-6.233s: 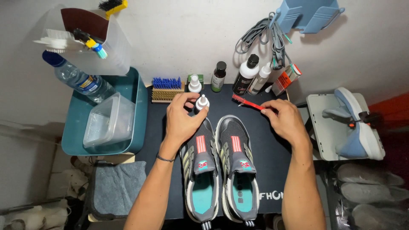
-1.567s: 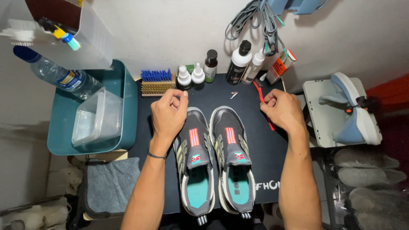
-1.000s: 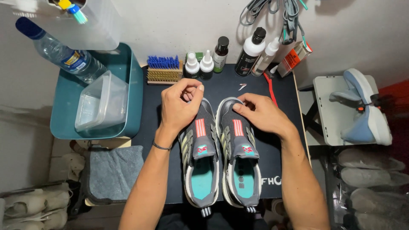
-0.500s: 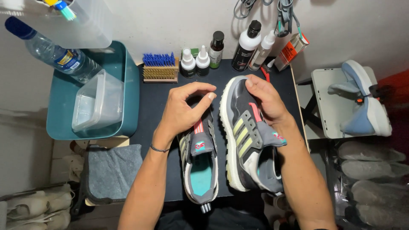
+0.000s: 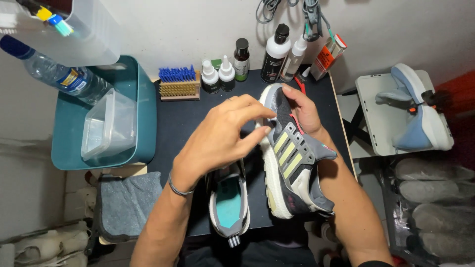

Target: The person removes a shoe from a clamping tool and places it on a nearby shelf. They then pick up a pair of grey sneakers, inspect the soles and uppers, and proceed to thread new laces through the eyelets of one shoe.

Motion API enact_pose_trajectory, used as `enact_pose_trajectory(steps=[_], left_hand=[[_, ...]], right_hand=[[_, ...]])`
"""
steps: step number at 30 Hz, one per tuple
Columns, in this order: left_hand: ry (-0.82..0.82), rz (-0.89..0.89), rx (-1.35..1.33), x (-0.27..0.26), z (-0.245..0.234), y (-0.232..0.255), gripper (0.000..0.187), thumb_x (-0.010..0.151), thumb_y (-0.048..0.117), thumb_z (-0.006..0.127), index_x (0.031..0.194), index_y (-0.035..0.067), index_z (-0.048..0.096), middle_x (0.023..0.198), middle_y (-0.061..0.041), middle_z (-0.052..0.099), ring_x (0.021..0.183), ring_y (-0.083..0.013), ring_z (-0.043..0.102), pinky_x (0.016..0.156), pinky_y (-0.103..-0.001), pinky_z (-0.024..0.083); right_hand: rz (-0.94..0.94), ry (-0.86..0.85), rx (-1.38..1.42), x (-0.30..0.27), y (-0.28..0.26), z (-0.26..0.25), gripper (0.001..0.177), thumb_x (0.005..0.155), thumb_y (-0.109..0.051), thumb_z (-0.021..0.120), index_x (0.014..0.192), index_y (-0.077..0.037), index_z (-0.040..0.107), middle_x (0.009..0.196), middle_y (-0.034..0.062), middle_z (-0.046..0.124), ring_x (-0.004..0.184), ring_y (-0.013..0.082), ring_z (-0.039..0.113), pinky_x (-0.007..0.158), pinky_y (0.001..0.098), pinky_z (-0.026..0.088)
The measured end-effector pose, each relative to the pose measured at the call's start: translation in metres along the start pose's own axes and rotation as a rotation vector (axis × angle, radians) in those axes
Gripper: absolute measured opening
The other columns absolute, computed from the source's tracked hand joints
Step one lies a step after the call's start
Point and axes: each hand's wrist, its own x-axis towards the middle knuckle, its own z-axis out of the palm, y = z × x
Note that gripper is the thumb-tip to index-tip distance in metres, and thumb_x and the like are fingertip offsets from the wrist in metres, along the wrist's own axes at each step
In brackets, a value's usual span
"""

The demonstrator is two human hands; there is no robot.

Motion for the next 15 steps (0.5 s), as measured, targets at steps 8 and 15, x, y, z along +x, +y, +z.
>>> enact_pose_trajectory(steps=[8, 15], left_hand=[[-0.135, 0.137, -0.018, 0.016, 0.022, -0.013, 0.036, 0.064, 0.013, 0.065, 0.097, 0.001, 0.057, 0.089, -0.012, 0.045, 0.075, -0.0275, 0.042, 0.071, -0.037, 0.039], [-0.133, 0.01, -0.182, 0.007, 0.025, -0.026, 0.039, 0.065, 0.016, 0.064, 0.103, 0.009, 0.057, 0.093, -0.007, 0.042, 0.08, -0.0213, 0.035, 0.076, -0.032, 0.035]], right_hand=[[0.137, 0.022, 0.151, 0.001, -0.011, 0.022, 0.029, 0.08, -0.025, 0.046, 0.08, 0.002, 0.055, 0.046, 0.0101, 0.046, 0.042, 0.0095, 0.049, 0.048, 0.0113, 0.045], [0.116, 0.036, 0.019, 0.011, -0.005, 0.012, 0.029, 0.079, -0.026, 0.048, 0.072, 0.001, 0.054, 0.04, 0.0037, 0.036, 0.037, 0.0076, 0.039, 0.043, 0.0091, 0.032]])
